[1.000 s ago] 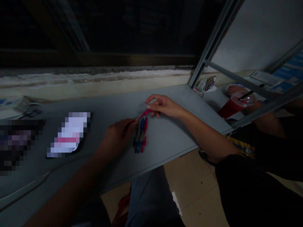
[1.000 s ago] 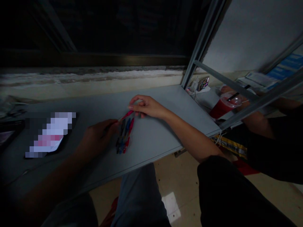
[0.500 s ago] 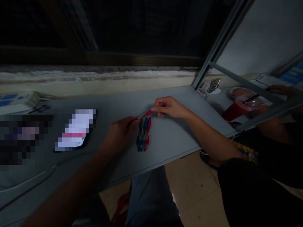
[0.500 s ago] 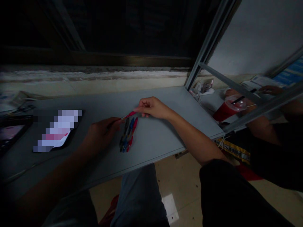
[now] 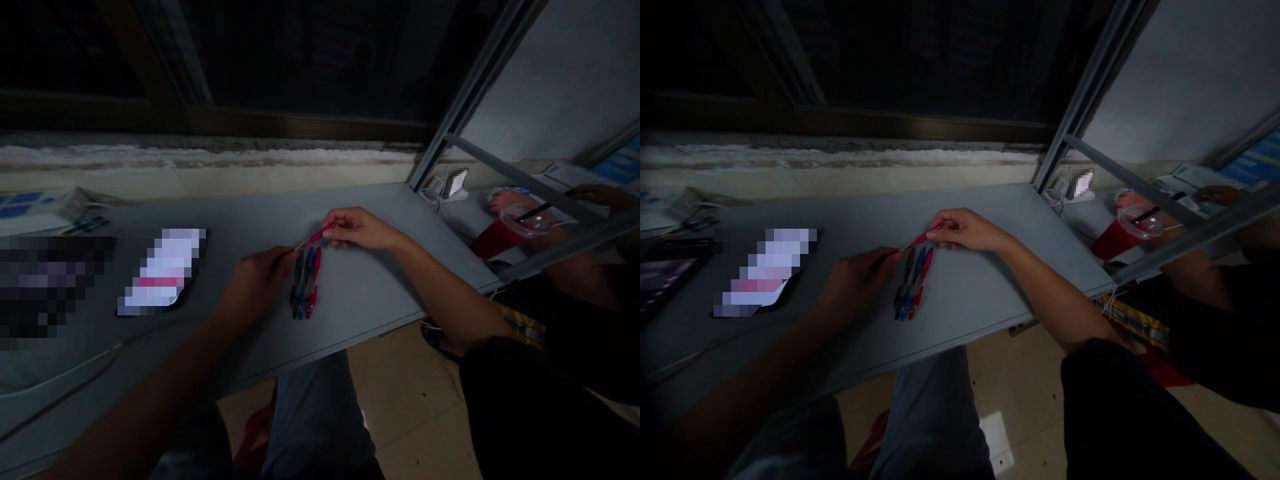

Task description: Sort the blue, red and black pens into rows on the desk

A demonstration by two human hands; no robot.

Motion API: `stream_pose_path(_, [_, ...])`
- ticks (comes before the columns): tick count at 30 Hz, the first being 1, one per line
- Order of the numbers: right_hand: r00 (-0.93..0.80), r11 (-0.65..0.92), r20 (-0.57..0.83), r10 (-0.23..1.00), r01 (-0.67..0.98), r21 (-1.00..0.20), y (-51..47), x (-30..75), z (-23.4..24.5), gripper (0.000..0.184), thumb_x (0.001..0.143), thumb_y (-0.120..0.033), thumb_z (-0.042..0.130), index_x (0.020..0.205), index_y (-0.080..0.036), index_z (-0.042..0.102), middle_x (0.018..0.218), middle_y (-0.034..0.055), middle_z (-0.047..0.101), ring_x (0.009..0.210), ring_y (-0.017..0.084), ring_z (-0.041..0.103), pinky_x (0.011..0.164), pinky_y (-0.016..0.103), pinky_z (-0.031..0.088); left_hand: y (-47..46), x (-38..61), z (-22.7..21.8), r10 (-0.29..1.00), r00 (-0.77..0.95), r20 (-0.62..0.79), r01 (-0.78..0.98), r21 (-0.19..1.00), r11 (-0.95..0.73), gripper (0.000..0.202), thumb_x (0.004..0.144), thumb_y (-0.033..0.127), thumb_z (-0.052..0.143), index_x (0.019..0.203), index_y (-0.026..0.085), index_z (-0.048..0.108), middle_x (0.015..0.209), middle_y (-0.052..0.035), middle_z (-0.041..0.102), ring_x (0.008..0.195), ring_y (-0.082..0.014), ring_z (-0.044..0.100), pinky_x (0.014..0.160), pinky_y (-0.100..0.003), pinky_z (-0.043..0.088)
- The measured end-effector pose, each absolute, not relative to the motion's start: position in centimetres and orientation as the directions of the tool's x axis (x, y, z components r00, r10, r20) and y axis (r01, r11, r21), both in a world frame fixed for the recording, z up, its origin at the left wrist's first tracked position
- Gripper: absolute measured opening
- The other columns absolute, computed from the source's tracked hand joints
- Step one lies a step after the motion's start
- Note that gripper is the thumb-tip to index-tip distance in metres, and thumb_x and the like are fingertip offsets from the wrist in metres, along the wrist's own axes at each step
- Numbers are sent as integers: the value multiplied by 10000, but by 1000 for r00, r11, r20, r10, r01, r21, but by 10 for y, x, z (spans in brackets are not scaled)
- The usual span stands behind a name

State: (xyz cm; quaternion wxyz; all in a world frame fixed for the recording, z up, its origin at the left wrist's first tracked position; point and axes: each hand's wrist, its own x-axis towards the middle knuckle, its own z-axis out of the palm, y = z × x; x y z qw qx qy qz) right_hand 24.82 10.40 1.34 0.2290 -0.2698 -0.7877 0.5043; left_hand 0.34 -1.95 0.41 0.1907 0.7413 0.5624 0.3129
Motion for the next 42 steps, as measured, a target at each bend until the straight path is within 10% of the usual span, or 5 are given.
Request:
stream_pose_path(5, [-755,362,54,653,249,-898,101,248,17,486,953,-603,655,767,-154,642,583,-35,591,549,79,501,576,231,399,-18,1,1,949,198,246,730,610,-310,450,1032,498,435,1033,197,769,734,-37,744,612,-191,659,640,-293,489])
stream_pose_path(14, [-705,217,-62,706,298,-929,97,250,22,596,942,-653,648,593,-176,570,405,-65,464,395,56,369,474,244,309,-26,1,-2,805,359,473,831,231,-506,441,1098,415,411,1173,155,759,859,-102,748,792,-249,697,863,-408,513])
stream_pose_path(23, [-619,89,-34,785,167,-982,92,237,19,454,784,-541,856,673,-150,653,557,-25,623,490,56,489,492,200,400,-35,17,-9,587,683,435,482,336,-810,272,1068,382,587,1234,184,668,1073,-87,727,981,-203,702,875,-320,568])
stream_pose_path(42, [-734,78,-171,658,292,-953,90,238,17,452,832,-556,814,702,-138,704,548,-11,657,486,65,545,516,207,433,-37,24,-8,584,705,401,476,342,-810,215,1036,390,644,976,186,679,886,-29,688,847,-184,677,775,-294,521])
